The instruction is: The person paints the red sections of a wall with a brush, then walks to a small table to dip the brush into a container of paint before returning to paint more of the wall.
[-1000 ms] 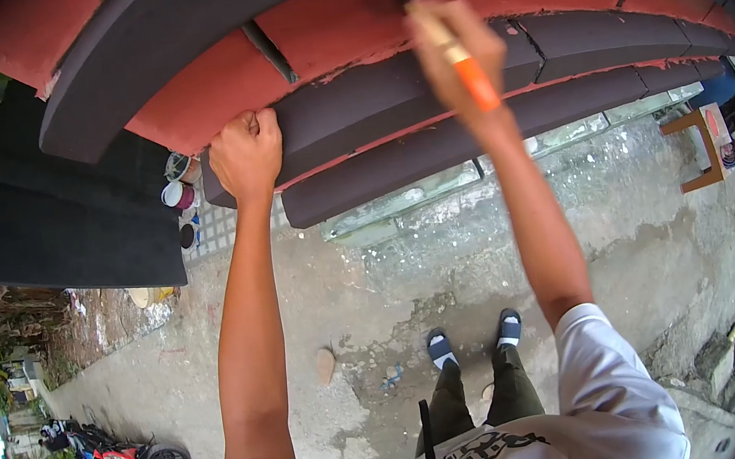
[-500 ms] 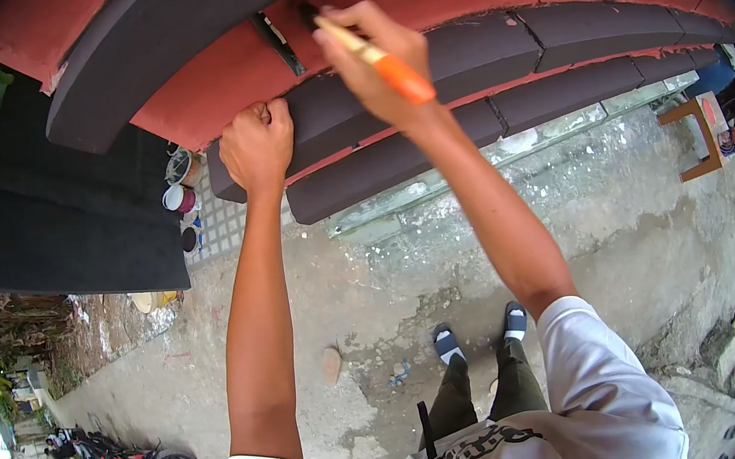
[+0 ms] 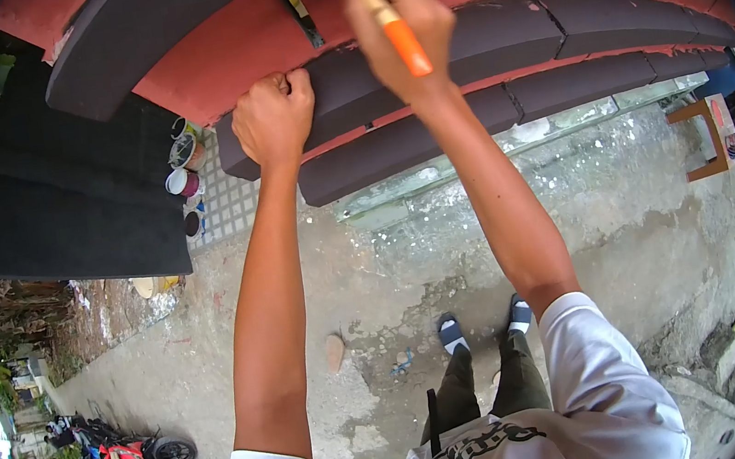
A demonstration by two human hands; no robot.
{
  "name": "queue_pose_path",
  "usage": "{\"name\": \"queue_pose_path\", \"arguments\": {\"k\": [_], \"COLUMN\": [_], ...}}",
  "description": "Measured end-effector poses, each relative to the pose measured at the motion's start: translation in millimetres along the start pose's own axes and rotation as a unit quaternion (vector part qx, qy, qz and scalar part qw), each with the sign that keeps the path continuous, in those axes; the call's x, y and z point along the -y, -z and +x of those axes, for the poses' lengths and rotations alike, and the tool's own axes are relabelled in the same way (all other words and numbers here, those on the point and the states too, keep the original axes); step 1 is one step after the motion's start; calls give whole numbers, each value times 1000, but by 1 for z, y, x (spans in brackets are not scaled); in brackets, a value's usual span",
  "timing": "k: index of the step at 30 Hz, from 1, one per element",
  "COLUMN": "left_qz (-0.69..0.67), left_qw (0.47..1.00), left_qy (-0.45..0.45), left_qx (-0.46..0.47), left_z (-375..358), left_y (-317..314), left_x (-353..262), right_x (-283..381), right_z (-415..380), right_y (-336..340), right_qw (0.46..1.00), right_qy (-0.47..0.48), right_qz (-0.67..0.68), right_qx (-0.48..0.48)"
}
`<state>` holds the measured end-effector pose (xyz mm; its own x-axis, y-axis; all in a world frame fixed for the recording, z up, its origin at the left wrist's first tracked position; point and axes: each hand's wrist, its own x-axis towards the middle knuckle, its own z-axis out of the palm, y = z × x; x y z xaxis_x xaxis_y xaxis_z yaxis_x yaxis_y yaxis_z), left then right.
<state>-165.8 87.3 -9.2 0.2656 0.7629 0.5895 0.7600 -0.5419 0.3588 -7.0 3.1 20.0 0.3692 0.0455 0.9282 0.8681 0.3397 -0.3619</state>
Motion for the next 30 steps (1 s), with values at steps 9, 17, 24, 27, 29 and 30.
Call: {"name": "queue_pose_path", "arguments": {"k": [9, 17, 24, 27, 29, 30], "left_qz": [-17, -6, 0, -7, -9, -8], "left_qw": [1000, 1000, 1000, 1000, 999, 999], "left_qy": [-3, 5, -3, -8, 15, 15], "left_qx": [10, 20, 22, 9, 42, 36], "left_z": [0, -2, 0, -1, -1, -1], "left_y": [1, 4, 3, 2, 5, 5], "left_x": [1, -1, 1, -1, -2, -4], "right_x": [-54, -51, 20, -37, -65, -80], "right_z": [45, 17, 5, 23, 45, 55], "right_y": [63, 21, -20, 31, 82, 97], "right_qw": [998, 976, 987, 997, 997, 993], "right_qy": [-11, 1, -14, 57, -52, -37], "right_qz": [9, -214, 145, 53, 25, 2], "right_qx": [-64, -42, 67, -24, -48, -109]}}
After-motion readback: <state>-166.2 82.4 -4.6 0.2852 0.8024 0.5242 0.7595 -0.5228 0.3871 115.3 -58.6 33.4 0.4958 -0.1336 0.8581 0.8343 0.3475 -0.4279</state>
